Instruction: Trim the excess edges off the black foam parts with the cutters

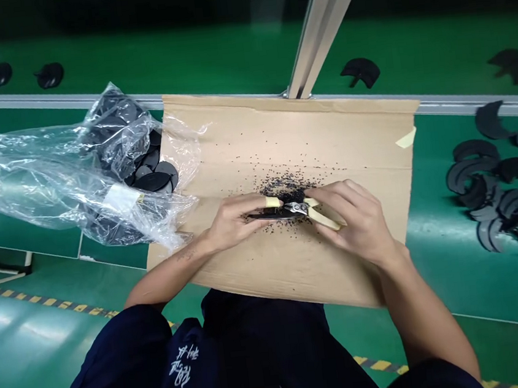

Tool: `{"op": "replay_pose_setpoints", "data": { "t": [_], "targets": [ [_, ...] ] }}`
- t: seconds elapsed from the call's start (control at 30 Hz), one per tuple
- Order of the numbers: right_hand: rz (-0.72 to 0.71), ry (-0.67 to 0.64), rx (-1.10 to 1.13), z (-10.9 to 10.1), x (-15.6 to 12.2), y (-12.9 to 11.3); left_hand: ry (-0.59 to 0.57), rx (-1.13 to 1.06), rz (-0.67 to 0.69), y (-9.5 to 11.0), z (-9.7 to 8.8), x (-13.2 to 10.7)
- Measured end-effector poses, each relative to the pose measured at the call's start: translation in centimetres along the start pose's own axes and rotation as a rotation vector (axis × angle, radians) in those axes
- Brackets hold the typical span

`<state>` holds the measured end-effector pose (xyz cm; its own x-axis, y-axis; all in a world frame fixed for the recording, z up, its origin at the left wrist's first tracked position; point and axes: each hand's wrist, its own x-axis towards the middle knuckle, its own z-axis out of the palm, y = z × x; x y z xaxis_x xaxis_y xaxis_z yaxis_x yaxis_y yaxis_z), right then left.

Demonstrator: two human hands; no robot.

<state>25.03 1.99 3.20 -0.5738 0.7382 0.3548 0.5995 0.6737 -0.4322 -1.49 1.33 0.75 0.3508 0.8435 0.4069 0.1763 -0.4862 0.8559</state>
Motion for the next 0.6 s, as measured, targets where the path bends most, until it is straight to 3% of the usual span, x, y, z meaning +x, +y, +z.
{"op": "replay_pose_setpoints", "data": {
  "t": [0.17,0.33,0.6],
  "targets": [
    [-0.027,-0.009,0.025,0.67,0.17,0.05,0.008,0.011,-0.04,0.0,-0.23,-0.34],
    [-0.059,0.032,0.012,0.55,0.17,0.18,-0.017,0.008,0.021,-0.08,-0.46,-0.31],
    [-0.015,-0.045,-0.099,0.84,0.06,-0.56,-0.047,0.024,0.069,0.02,-0.41,-0.3]
  ]
}}
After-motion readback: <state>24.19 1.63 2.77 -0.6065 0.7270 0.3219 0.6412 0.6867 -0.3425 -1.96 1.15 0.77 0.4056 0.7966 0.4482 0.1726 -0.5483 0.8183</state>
